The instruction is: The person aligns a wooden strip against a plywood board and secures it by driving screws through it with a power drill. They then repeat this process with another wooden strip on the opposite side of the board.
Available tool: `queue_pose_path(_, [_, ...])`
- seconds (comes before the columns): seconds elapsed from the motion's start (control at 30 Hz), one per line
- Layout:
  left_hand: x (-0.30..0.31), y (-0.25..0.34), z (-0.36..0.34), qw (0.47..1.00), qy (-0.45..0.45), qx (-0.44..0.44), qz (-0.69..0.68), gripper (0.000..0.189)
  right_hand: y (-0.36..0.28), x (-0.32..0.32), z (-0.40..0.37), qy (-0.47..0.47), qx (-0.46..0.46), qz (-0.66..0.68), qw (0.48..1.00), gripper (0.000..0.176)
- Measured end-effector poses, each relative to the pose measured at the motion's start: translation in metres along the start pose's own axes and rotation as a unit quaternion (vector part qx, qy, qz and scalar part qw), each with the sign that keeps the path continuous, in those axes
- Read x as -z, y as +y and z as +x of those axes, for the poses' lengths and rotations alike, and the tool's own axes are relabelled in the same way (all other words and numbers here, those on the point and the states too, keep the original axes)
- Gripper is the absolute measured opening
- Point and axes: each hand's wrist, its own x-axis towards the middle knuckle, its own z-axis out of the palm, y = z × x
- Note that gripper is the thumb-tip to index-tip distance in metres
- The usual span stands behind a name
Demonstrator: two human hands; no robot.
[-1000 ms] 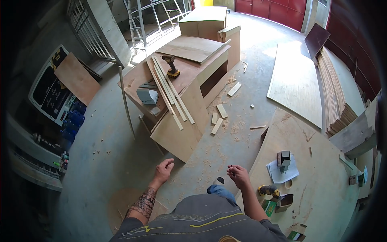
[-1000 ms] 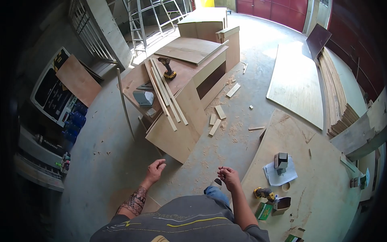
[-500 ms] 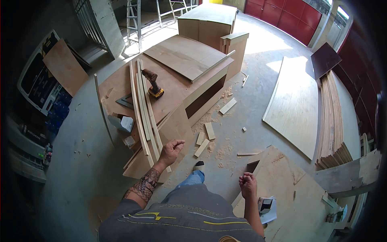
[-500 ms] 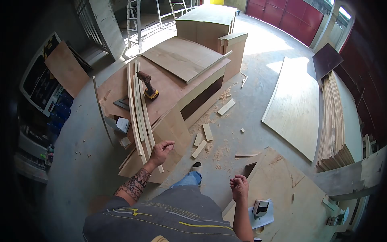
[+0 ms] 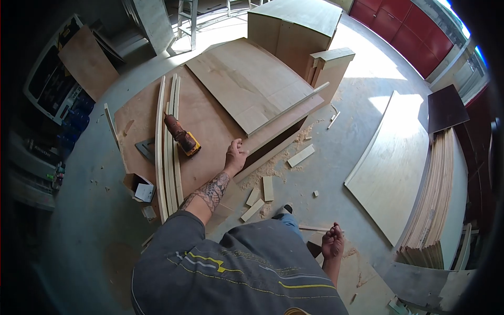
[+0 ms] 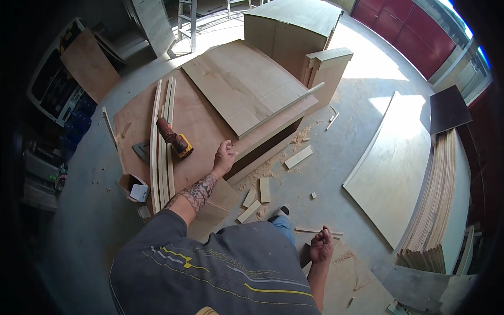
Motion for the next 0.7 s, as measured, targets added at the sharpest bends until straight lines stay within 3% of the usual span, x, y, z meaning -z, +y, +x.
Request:
queue_pose_path(0.2, [-0.045,-0.016,0.067,0.994,0.086,0.035,0.062,0.068,-0.065,-0.057,0.147,-0.008,-0.051,-0.105,0.993,0.023])
queue_pose_path(0.43, [-0.056,0.022,0.072,0.976,0.154,0.067,0.141,0.031,-0.128,-0.202,0.339,-0.153,-0.160,-0.320,0.921,0.020])
queue_pose_path(0.57, [-0.058,0.028,0.067,0.973,0.175,0.055,0.138,0.027,-0.104,-0.296,0.408,-0.223,-0.180,-0.407,0.867,0.019])
queue_pose_path(0.7, [-0.058,0.029,0.065,0.974,0.169,0.043,0.144,0.028,-0.033,-0.360,0.434,-0.289,-0.179,-0.455,0.823,0.018])
